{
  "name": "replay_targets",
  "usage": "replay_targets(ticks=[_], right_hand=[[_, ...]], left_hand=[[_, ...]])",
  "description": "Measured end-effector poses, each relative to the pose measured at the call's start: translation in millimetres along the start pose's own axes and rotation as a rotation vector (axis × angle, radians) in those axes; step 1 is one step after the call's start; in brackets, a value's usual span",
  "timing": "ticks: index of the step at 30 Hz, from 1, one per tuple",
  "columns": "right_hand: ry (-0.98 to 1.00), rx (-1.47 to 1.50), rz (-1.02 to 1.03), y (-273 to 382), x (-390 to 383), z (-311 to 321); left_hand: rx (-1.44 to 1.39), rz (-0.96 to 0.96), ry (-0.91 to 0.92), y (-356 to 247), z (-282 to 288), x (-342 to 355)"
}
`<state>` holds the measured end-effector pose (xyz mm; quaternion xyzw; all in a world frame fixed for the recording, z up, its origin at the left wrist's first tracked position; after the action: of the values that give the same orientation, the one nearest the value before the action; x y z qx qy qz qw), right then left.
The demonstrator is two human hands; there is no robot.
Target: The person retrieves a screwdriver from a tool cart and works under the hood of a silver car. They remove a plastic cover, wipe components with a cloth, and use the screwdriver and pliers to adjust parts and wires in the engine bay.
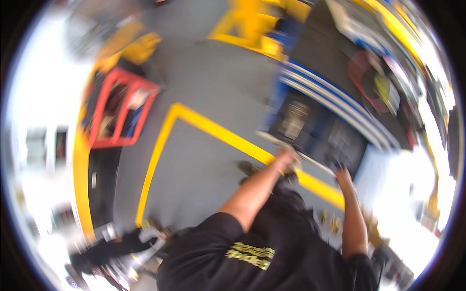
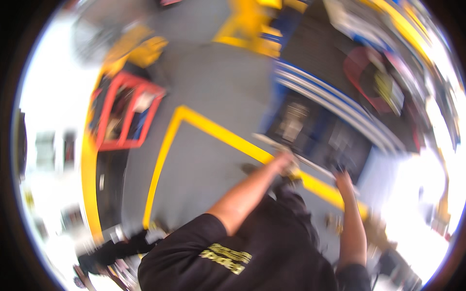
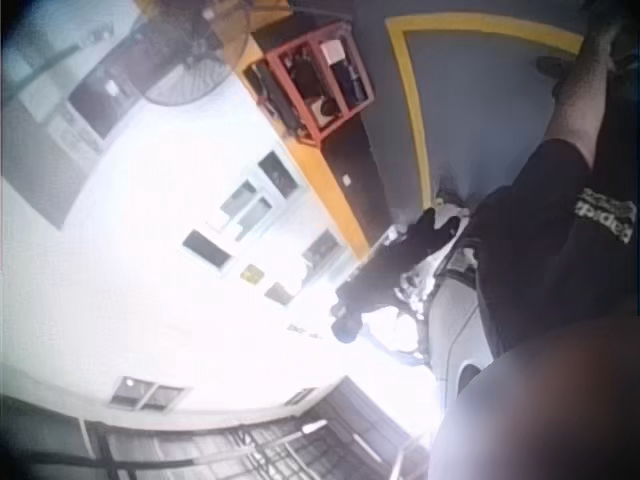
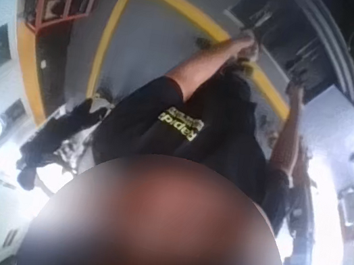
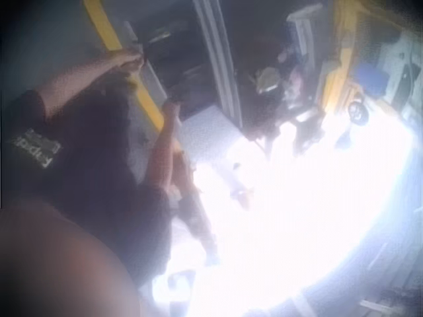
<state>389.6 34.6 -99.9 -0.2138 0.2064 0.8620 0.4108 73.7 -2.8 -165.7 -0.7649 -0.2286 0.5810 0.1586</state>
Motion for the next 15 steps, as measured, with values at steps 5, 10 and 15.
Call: replay_targets(ticks=[5, 10, 15], right_hand=[[-0.282, 1.206, -0.229, 22.1, 14.7, 26.4], [0.075, 1.148, -0.081, 267.4, 142.2, 96.9], [0.394, 0.828, 0.210, 532.9, 264.0, 168.1]], left_hand=[[0.745, -0.345, -0.124, -68.5, 83.3, -135.0], [0.711, -0.158, -0.517, 40.2, 310.0, -298.0], [0.106, 0.394, -0.927, 318.1, 519.3, -467.9]])
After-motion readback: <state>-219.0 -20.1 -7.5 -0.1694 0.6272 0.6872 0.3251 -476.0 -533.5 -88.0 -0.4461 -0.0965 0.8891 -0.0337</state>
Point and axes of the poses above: each hand's wrist, its own x-axis towards the middle knuckle, its own z-axis out of the back of the hand, y = z × x, the point moved 7 cm from there along x, towards the middle knuckle, and after that the axes turned 15 degrees about x, right-handed, at the moved point
